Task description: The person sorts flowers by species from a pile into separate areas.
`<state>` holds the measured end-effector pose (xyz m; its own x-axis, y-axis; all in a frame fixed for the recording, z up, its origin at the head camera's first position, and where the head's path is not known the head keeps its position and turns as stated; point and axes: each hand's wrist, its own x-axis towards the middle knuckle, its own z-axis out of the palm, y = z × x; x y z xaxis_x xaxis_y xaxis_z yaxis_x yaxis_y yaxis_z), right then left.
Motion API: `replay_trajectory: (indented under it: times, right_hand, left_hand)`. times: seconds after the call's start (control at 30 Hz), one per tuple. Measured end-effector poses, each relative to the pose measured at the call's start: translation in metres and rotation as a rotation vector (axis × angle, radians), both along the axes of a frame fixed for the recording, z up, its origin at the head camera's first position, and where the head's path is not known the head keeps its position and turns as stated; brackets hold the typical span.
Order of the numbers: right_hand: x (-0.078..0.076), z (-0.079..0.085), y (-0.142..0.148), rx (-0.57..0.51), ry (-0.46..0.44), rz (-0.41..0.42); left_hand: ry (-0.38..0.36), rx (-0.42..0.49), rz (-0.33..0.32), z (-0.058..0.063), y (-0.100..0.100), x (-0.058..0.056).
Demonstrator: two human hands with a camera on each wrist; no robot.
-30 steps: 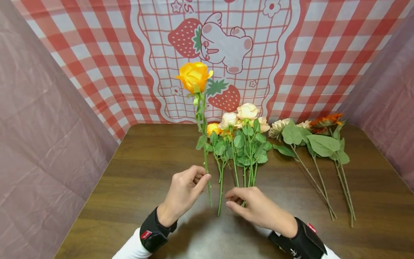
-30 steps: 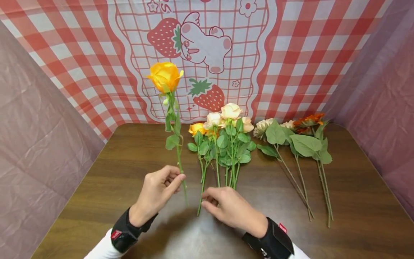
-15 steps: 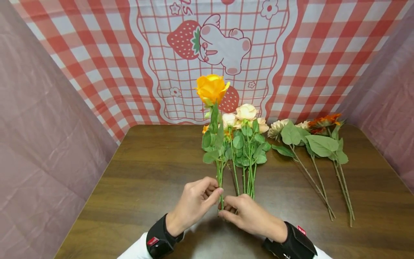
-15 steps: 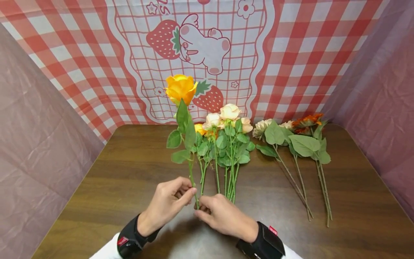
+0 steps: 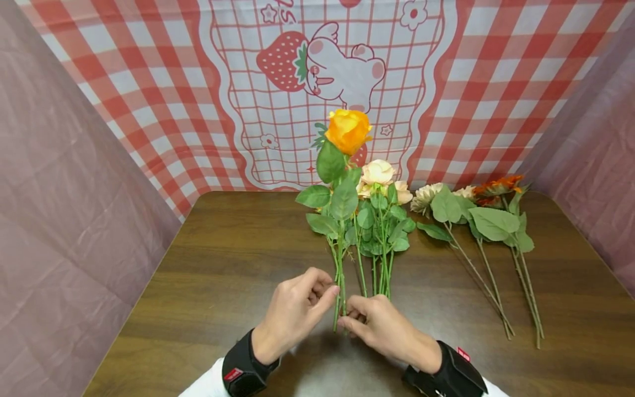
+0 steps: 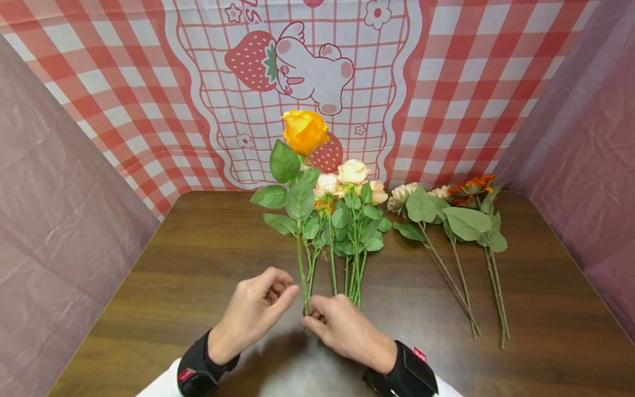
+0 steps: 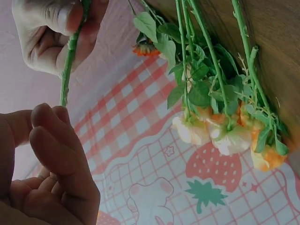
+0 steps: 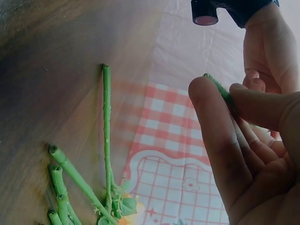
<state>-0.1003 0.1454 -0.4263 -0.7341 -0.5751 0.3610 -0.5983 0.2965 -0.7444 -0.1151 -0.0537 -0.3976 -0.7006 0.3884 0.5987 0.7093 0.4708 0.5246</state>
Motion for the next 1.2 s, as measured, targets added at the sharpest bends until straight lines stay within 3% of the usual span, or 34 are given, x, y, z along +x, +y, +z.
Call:
replay_trajectory:
  times: [0.2,0.4,0.5,0.73,1.2]
  right_hand:
    - [0.001,0.000,-0.001,0.012,0.012,-0.024]
    - [-0.005,-0.006,-0.001,0.025,0.011,-0.074]
    - [-0.012,-0.012,0.002,0.047,-0.040,-0.112]
    - [-0.025,-0.022,0.014,0.110,-0.227,-0.156]
    - [-0.032,-0.028,0.017,0.157,-0.386,-0.213]
  left_hand:
    - [-0.088,-0.036,-0.002,-0.002,0.003,0.003]
    - [-0.073,-0.066,0.028,-0.005,0.004,0.001]
    - [-0.068,-0.077,0.043,-0.004,0.003,0.001]
    - [-0.110,-0.104,0.005,-0.002,0.003,0.004]
    - [-0.109,-0.086,-0.040,-0.001,0.004,0.006]
